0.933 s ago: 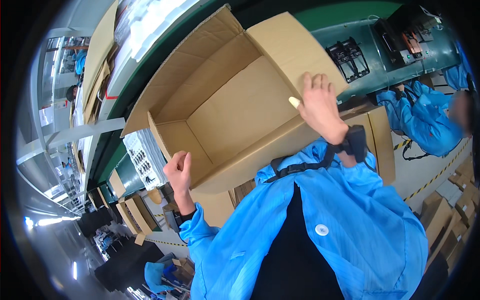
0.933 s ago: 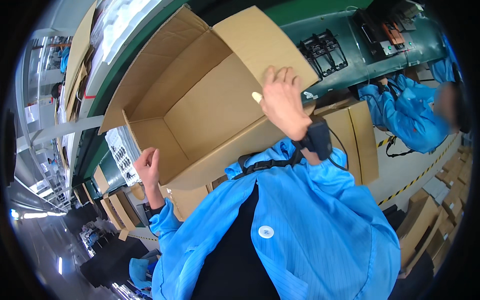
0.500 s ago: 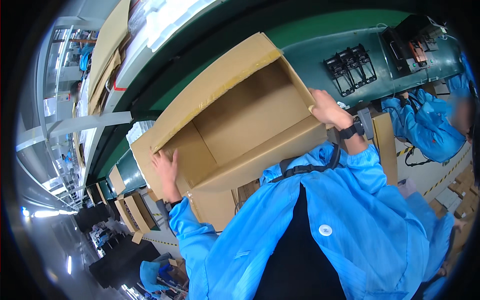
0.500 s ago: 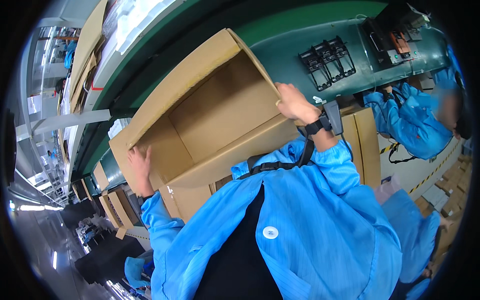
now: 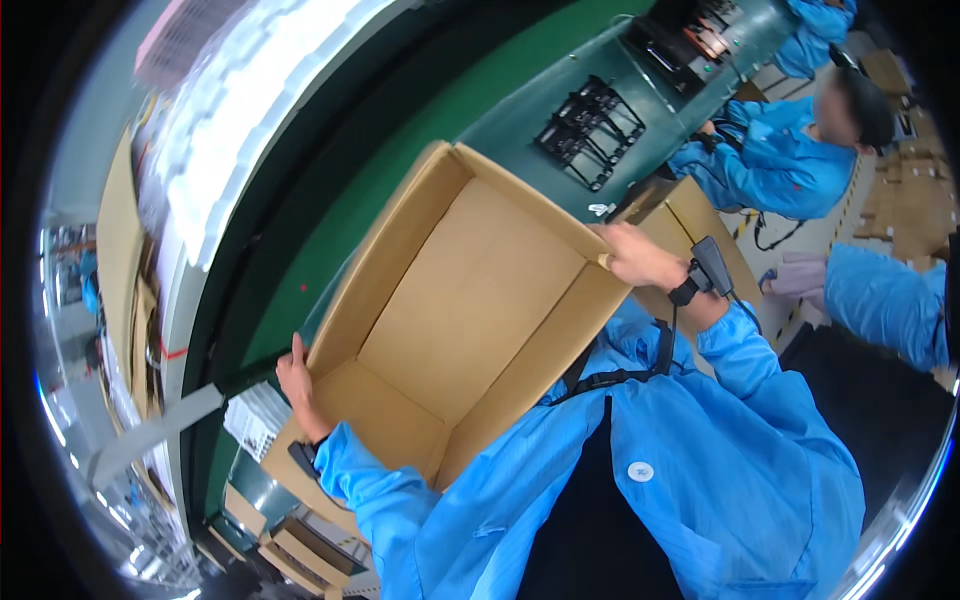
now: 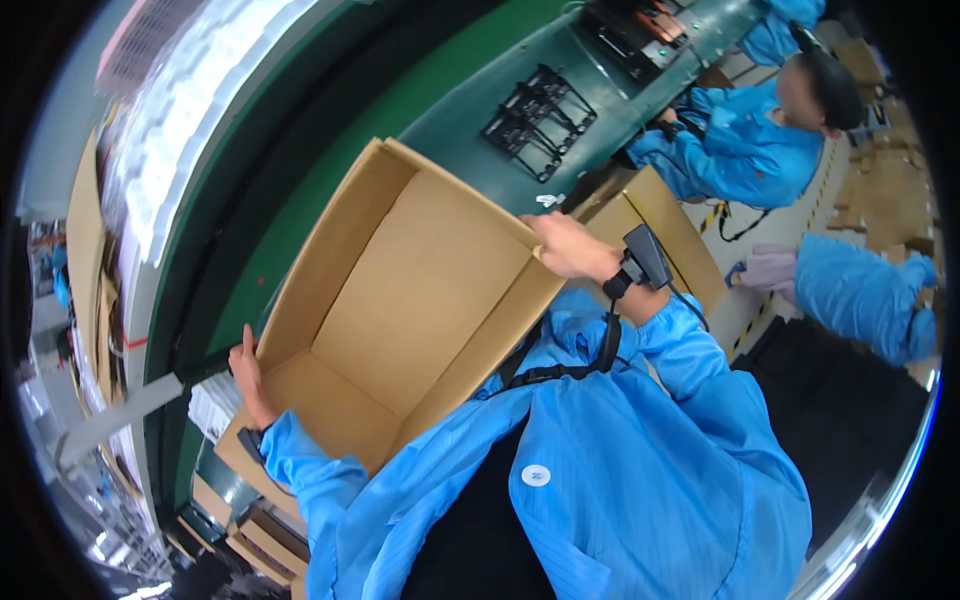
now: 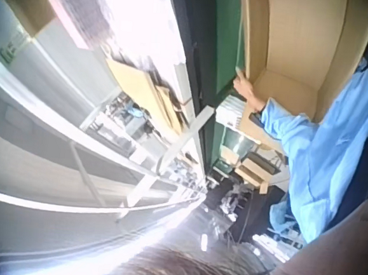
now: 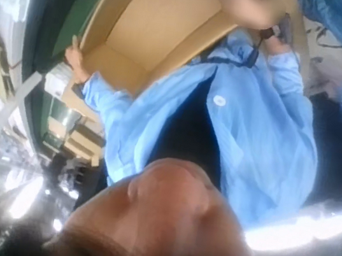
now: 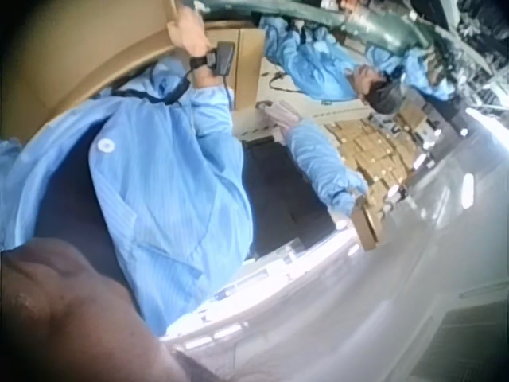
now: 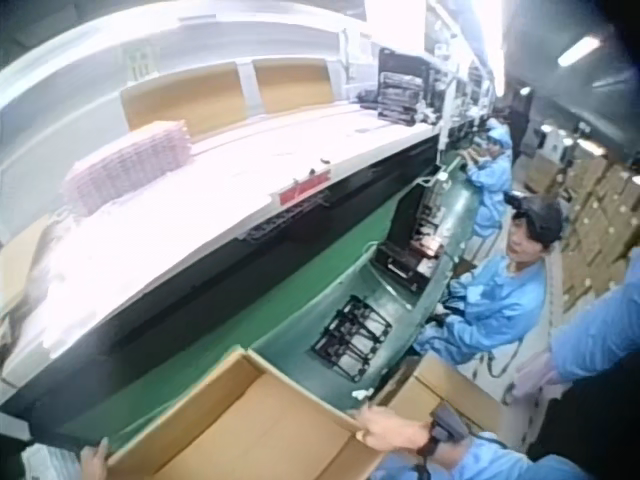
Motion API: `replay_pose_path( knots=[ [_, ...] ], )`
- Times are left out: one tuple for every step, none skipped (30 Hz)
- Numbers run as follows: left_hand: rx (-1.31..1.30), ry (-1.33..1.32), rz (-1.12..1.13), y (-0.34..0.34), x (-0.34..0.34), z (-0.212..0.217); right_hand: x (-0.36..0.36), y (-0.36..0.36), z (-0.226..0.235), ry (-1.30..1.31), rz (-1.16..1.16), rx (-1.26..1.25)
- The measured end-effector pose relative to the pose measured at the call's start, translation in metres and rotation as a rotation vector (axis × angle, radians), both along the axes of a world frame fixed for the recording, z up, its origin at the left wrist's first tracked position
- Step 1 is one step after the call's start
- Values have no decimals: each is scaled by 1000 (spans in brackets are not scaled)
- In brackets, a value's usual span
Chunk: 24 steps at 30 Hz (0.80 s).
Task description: Packing black plastic electronic housing components into a cardboard box on an assembly line.
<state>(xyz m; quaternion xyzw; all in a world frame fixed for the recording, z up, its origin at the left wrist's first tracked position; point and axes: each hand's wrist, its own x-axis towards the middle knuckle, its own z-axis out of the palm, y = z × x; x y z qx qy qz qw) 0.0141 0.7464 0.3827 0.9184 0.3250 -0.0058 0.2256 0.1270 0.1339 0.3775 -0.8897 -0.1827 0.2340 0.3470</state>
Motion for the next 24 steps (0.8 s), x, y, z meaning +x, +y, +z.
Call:
replay_pose_path(
  knots=[
    [-10, 103, -61, 4, 0, 1, -8, -3, 4, 48, -25, 49],
    [-100, 161, -137, 18, -1, 0, -14, -7, 6, 24, -20, 56],
    [-188, 222, -204, 27, -9, 3, -20, -13, 10, 33, -31, 47],
    [-299, 60, -170, 23, -23, 5, -24, -19, 12, 85, -49, 38],
    [-406, -106, -136, 21, -35, 8, -28, -23, 13, 131, -69, 35],
    [-478, 16, -166, 23, -35, 24, -32, -25, 15, 128, -87, 35],
    [-547, 138, -198, 27, -34, 39, -37, -27, 16, 141, -121, 10],
    [-552, 164, -148, 34, -42, 43, -39, -28, 17, 154, -157, -11],
    [-546, 169, -162, 33, -43, 47, -39, -28, 14, 155, -171, -5],
    [-566, 92, -194, 25, -46, 48, -38, -30, 10, 147, -187, 1],
    [-588, 14, -228, 18, -44, 48, -39, -31, 7, 139, -203, 5],
    [-327, 22, -357, 15, -40, 39, -35, -28, 9, 137, -213, 6],
    [-325, 18, -368, 24, -38, 16, -30, -24, 12, 120, -215, 9],
    [-503, -150, -278, 37, -42, -14, -24, -19, 14, 108, -211, 15],
    [-690, -317, -188, 45, -41, -40, -19, -17, 12, 109, -224, 10],
    [-1042, -446, -252, 38, -38, -47, -16, -15, 10, 104, -223, 66],
    [-1216, -443, -191, 28, -35, -55, -12, -15, 6, 98, -219, 121],
    [-1343, -420, -107, 14, -34, -55, -7, -18, 3, 149, -224, 192],
    [-1418, -386, -36, 1, -34, -55, -6, -24, -13, 169, -233, 279],
    [-1464, -362, 8, -9, -21, -53, -2, -21, -17, 193, -278, 431],
    [-1479, -351, 46, -14, -18, -50, 2, -19, -20, 216, -320, 584],
    [-1488, -352, 76, -15, -15, -43, 6, -16, -23, 211, -317, 587],
    [-1493, -367, 99, -14, -7, -38, 8, -12, -25, 264, -373, 662],
    [-1471, -383, 110, -7, 2, -31, 7, -7, -26, 327, -422, 735]
  ],
)
